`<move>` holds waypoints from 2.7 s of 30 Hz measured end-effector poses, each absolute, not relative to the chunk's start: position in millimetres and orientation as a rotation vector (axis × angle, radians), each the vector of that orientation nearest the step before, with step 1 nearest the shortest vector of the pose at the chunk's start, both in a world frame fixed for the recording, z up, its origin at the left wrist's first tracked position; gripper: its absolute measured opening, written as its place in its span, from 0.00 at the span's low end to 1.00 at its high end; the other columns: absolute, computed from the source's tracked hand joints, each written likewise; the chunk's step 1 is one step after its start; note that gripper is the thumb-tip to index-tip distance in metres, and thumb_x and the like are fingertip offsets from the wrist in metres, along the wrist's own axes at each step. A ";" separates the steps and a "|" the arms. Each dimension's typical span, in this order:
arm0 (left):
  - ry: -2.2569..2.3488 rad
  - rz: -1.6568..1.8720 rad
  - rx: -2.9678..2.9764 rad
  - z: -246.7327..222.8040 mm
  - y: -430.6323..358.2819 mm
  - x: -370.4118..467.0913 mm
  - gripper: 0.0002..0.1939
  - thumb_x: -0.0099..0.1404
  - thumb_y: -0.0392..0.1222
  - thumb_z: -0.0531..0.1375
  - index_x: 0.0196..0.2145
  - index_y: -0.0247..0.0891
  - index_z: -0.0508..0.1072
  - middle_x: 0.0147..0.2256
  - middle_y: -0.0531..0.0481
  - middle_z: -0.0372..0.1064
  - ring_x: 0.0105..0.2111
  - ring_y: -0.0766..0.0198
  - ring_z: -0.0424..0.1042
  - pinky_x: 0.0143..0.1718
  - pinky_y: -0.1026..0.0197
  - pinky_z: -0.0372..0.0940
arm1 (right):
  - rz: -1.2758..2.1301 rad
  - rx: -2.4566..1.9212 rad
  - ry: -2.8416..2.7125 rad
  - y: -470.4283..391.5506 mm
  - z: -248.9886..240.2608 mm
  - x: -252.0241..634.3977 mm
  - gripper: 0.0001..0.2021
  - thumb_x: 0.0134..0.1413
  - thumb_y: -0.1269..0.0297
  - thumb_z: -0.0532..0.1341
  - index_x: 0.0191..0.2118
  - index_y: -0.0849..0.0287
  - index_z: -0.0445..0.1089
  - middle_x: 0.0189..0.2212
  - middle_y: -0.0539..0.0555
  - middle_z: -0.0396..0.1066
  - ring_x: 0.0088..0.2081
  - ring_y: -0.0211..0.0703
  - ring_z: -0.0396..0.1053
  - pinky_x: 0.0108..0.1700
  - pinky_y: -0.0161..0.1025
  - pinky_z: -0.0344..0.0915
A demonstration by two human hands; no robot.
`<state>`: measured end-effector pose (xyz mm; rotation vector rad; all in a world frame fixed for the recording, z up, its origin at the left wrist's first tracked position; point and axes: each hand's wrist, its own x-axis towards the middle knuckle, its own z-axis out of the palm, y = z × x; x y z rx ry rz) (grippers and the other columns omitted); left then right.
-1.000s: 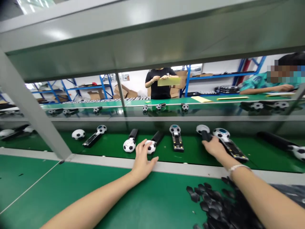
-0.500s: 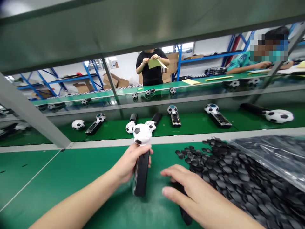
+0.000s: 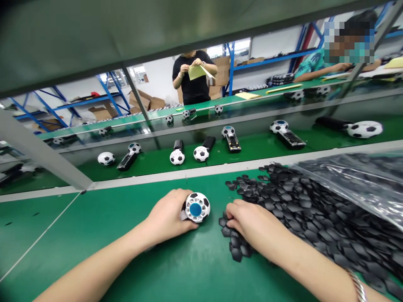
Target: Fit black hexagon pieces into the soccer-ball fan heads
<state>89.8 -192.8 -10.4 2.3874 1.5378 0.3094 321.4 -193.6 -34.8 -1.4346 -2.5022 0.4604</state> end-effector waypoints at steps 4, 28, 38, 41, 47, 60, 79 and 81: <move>1.568 0.351 2.428 -2.2 -195.5 91.6 0.29 0.53 0.41 0.62 0.51 0.38 0.59 0.44 0.43 0.63 0.42 0.51 0.65 0.40 0.52 0.63 | 0.520 -1.362 -2.443 -188.3 -39.9 326.9 0.07 0.53 0.72 0.54 0.30 0.55 0.67 0.29 0.51 0.68 0.31 0.43 0.69 0.31 0.37 0.64; 1.412 0.077 2.429 3.9 -217.8 92.5 0.32 0.51 0.49 0.61 0.53 0.42 0.58 0.43 0.44 0.60 0.42 0.51 0.62 0.40 0.52 0.62 | 0.514 -1.310 -2.221 -185.3 -33.2 321.7 0.09 0.59 0.64 0.49 0.40 0.56 0.64 0.37 0.55 0.68 0.39 0.45 0.67 0.40 0.41 0.64; 1.509 0.013 2.382 -13.5 -210.3 93.2 0.36 0.59 0.45 0.53 0.61 0.31 0.43 0.53 0.37 0.56 0.52 0.47 0.58 0.51 0.49 0.57 | 0.804 -1.222 -2.152 -200.4 -16.3 308.1 0.07 0.58 0.63 0.52 0.31 0.55 0.65 0.29 0.50 0.67 0.31 0.41 0.65 0.33 0.36 0.61; 1.486 0.118 2.353 -12.2 -208.9 91.4 0.41 0.55 0.51 0.58 0.61 0.36 0.45 0.53 0.40 0.56 0.53 0.47 0.57 0.52 0.48 0.57 | 0.903 -1.142 -2.152 -206.2 -16.5 301.0 0.07 0.58 0.64 0.53 0.31 0.55 0.66 0.29 0.50 0.66 0.31 0.40 0.65 0.32 0.36 0.61; 1.366 0.264 2.214 -8.6 -199.2 91.4 0.40 0.52 0.54 0.61 0.58 0.44 0.51 0.53 0.45 0.57 0.49 0.50 0.63 0.47 0.51 0.62 | 0.896 -1.061 -2.139 -208.4 -25.7 287.6 0.04 0.55 0.69 0.57 0.30 0.56 0.67 0.32 0.50 0.64 0.35 0.40 0.64 0.37 0.37 0.61; 1.423 0.379 2.196 -12.8 -199.4 95.4 0.32 0.51 0.47 0.61 0.54 0.45 0.58 0.45 0.49 0.64 0.40 0.55 0.68 0.39 0.55 0.65 | 0.985 -1.188 -1.919 -205.6 -42.4 280.5 0.12 0.48 0.67 0.61 0.38 0.53 0.58 0.48 0.52 0.63 0.48 0.45 0.63 0.50 0.45 0.60; 1.253 0.294 2.490 -9.5 -193.3 89.3 0.36 0.49 0.24 0.48 0.55 0.49 0.57 0.54 0.57 0.62 0.49 0.59 0.62 0.47 0.52 0.54 | 0.432 -1.545 -2.446 -184.4 -31.0 307.2 0.06 0.52 0.72 0.54 0.30 0.56 0.66 0.29 0.50 0.69 0.33 0.44 0.67 0.32 0.37 0.62; 1.245 0.304 2.492 -10.5 -193.6 89.7 0.36 0.49 0.24 0.47 0.55 0.49 0.58 0.54 0.57 0.62 0.49 0.59 0.62 0.48 0.52 0.53 | 0.519 -1.481 -2.426 -187.3 -28.4 306.1 0.06 0.53 0.72 0.53 0.31 0.55 0.65 0.28 0.49 0.68 0.32 0.44 0.66 0.30 0.37 0.62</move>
